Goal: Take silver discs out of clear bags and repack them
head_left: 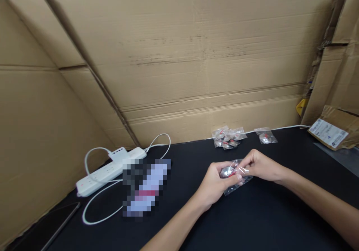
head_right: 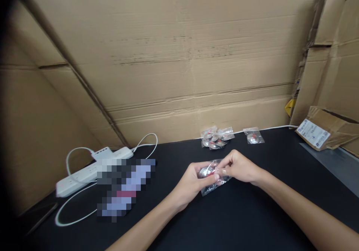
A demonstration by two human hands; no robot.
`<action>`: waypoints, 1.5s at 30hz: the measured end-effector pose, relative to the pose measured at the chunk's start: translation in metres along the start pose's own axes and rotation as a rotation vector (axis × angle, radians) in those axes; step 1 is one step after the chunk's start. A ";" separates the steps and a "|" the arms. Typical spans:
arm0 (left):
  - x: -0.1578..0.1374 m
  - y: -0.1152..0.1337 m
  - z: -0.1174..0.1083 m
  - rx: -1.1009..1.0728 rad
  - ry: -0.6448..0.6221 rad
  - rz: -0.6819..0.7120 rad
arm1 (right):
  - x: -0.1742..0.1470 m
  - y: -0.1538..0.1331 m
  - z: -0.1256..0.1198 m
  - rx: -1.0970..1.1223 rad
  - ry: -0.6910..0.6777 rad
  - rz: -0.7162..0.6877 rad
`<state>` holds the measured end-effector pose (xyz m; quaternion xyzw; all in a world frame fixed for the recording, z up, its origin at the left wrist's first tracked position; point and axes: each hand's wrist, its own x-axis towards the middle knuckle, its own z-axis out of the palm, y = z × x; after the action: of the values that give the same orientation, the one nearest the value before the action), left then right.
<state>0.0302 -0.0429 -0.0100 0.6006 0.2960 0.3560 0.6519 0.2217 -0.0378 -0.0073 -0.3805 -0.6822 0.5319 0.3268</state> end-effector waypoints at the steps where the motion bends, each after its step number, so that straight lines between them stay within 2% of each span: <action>1: 0.000 0.001 0.000 -0.019 -0.002 -0.004 | 0.000 -0.001 0.001 0.010 0.016 0.006; 6: 0.003 0.006 -0.005 -0.121 0.081 -0.008 | 0.000 -0.006 0.005 0.089 0.205 0.051; 11: 0.005 0.010 -0.010 -0.226 0.233 -0.002 | 0.003 -0.008 0.003 0.198 0.543 -0.087; 13: 0.005 0.009 -0.010 -0.262 0.267 0.013 | 0.005 -0.006 0.006 0.191 0.597 -0.115; 17: 0.006 0.004 -0.011 -0.277 0.275 0.031 | 0.007 -0.003 0.017 0.228 0.436 -0.085; 19: 0.006 0.002 -0.012 -0.244 0.250 0.034 | 0.007 -0.003 0.020 0.243 0.410 -0.091; 23: 0.007 0.005 -0.015 -0.127 0.192 0.049 | 0.006 -0.006 0.015 0.235 0.476 -0.142; 27: 0.007 0.010 -0.015 0.043 0.210 0.073 | 0.005 -0.007 0.008 0.146 0.477 -0.194; 34: 0.010 0.008 -0.016 0.107 0.229 0.167 | 0.006 -0.006 0.009 0.070 0.401 -0.200; 40: 0.012 0.007 -0.019 0.111 0.252 0.183 | 0.009 -0.001 0.009 0.104 0.518 -0.215; 45: 0.011 0.012 -0.021 0.064 0.233 0.191 | 0.008 -0.002 0.009 0.210 0.525 -0.202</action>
<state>0.0182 -0.0216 -0.0002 0.6011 0.3225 0.4740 0.5568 0.2092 -0.0354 -0.0073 -0.3993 -0.5502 0.4478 0.5808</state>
